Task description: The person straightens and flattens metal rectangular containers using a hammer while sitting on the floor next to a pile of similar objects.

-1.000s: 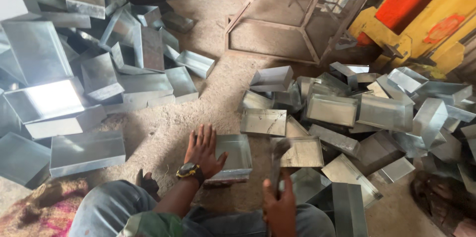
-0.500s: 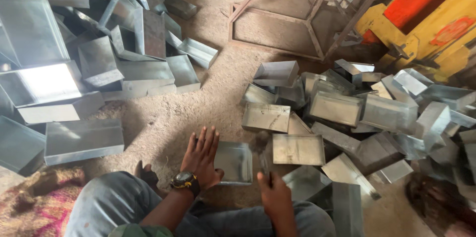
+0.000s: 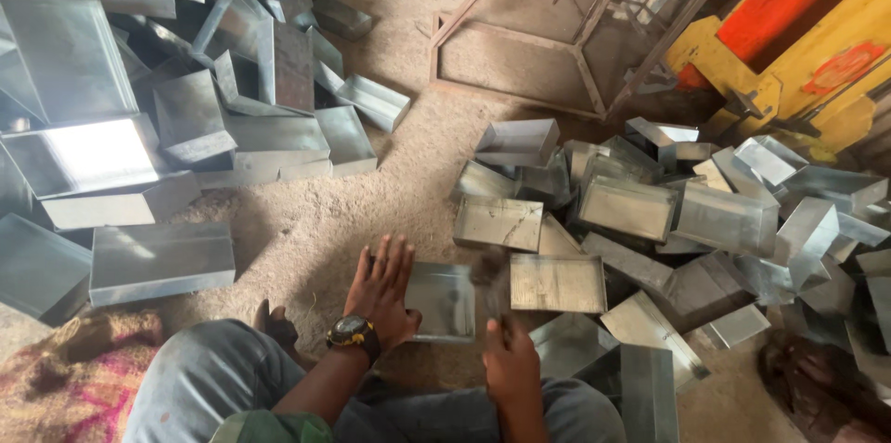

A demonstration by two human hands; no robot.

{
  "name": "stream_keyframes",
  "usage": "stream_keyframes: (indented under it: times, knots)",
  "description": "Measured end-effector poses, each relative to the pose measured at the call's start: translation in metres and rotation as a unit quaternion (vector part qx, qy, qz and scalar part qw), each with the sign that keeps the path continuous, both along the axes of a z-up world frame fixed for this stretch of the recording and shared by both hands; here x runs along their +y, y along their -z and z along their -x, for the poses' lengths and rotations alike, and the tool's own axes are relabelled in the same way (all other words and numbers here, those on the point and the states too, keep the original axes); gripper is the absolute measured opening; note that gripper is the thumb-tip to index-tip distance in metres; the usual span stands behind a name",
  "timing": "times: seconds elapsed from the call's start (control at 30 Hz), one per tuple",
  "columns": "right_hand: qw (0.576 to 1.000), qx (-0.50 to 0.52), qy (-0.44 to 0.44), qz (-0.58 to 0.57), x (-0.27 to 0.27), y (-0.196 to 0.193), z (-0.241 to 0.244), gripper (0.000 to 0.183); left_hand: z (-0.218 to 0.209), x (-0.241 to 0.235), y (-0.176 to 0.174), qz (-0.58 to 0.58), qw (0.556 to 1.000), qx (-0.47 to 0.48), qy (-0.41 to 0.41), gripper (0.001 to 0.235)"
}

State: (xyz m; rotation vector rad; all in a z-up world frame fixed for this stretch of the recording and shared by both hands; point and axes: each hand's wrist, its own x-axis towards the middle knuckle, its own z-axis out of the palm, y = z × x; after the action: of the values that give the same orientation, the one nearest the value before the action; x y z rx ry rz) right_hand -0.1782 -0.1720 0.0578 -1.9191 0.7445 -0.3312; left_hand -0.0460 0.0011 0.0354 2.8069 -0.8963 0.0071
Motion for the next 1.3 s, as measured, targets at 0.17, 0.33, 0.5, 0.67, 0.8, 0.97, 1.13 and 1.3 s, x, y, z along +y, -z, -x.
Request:
stream_keyframes:
  times: [0.17,0.33,0.5,0.67,0.8,0.97,1.13,1.3]
  knots:
    - [0.996,0.006,0.089,-0.028,-0.017,-0.025,0.035,0.05,-0.032,-0.017,0.002,-0.035,0.997,0.07,-0.02,0.103]
    - [0.964,-0.226,0.094,-0.104,-0.018,-0.011,0.04,0.049,-0.064,-0.032,0.003,-0.035,0.998,0.028,-0.044,0.102]
    - [0.992,0.059,0.02,0.112,-0.012,0.017,0.005,0.05,-0.063,-0.032,0.008,-0.021,0.999,0.011,-0.047,0.1]
    - [0.983,0.144,0.102,0.054,-0.01,-0.027,0.021,0.046,-0.062,-0.032,0.009,-0.014,0.998,0.041,-0.051,0.1]
    - [0.989,-0.055,0.126,-0.053,0.002,-0.031,0.035,0.047,-0.06,-0.033,0.007,-0.002,0.999,0.018,-0.051,0.099]
    - [0.995,0.065,0.036,0.065,-0.011,0.022,0.008,0.045,-0.044,-0.028,0.003,-0.016,0.998,0.035,-0.054,0.1]
    - [0.961,0.259,0.092,-0.034,-0.037,0.03,0.018,0.041,-0.047,-0.033,0.015,-0.028,0.998,0.01,-0.056,0.088]
    - [0.986,0.123,0.111,0.036,-0.033,0.021,0.022,0.04,-0.083,-0.03,0.043,0.044,0.995,-0.026,-0.08,0.026]
